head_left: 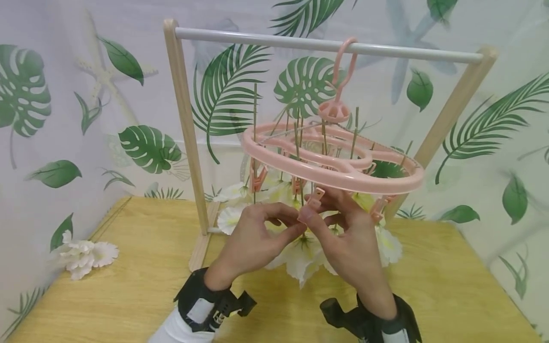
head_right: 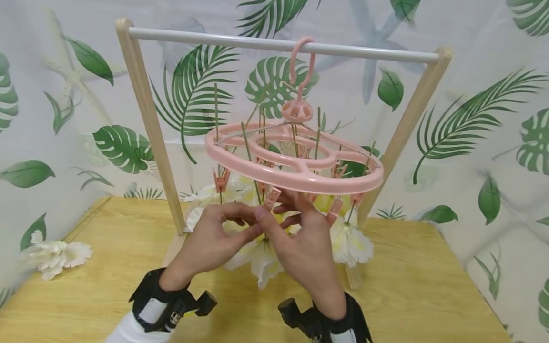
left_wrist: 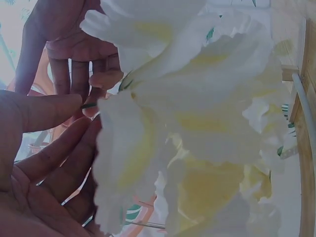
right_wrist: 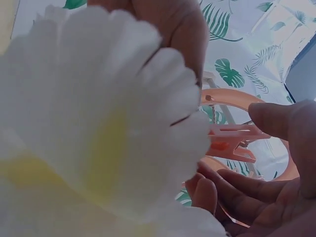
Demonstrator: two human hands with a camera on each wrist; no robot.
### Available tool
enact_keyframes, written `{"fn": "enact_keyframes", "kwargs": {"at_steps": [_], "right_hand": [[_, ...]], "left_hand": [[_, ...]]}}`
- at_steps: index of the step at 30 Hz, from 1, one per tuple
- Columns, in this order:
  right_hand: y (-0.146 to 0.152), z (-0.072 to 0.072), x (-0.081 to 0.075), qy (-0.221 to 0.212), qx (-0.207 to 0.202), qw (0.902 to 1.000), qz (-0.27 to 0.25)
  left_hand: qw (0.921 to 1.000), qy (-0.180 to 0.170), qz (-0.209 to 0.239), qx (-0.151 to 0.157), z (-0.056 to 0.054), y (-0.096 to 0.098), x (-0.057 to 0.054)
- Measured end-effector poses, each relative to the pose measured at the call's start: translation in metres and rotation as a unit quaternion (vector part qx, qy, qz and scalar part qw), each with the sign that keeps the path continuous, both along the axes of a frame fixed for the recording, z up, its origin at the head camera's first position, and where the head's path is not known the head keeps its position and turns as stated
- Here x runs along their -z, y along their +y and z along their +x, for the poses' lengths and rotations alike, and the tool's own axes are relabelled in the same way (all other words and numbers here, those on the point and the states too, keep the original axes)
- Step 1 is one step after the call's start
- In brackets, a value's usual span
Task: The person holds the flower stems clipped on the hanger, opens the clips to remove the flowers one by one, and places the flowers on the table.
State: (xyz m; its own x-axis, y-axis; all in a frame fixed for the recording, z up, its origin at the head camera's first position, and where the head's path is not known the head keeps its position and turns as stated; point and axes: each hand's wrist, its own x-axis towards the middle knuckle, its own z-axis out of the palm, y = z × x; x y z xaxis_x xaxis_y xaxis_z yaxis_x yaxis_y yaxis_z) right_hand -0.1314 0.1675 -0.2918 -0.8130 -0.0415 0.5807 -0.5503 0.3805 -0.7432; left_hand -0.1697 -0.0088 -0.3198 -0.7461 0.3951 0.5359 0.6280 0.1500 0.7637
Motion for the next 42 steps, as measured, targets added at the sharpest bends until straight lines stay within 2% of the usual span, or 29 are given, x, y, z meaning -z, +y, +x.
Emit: {"fn": "enact_keyframes", "kwargs": {"at_steps": [6,10,13,22,29,37,42], "right_hand": [[-0.0001,0.002,-0.0001,0.005,-0.01,0.9998,-0.018],[-0.0009,0.002,-0.0003,0.012,-0.018,0.9994,-0.028],[-0.0015,0.0018,-0.0015,0.016,-0.028,0.9988,-0.037],[0.0007,0.0031,-0.001,-0.004,-0.027,0.9972,-0.07],[0.0029,0.0016,-0.0041,-0.009,-0.023,0.9966,-0.079],[0.0059,0.0027,-0.0021,-0.054,-0.049,0.9898,-0.123],[0.0075,0.0013,-0.0046,-0.042,-0.058,0.9901,-0.121]], "left_hand": [[0.9987,-0.024,0.023,0.039,-0.0001,0.0028,0.0015],[0.9973,-0.019,0.037,0.061,-0.0004,0.0035,0.0017],[0.9966,-0.013,0.046,0.067,-0.0006,0.0036,0.0013],[0.9958,-0.042,0.055,0.061,0.0019,0.0063,0.0026],[0.9967,-0.032,0.053,0.052,0.0032,0.0055,-0.0014],[0.996,-0.054,0.034,0.062,0.0078,0.0055,-0.0001],[0.9967,-0.037,0.04,0.061,0.0064,0.0061,-0.0027]]}}
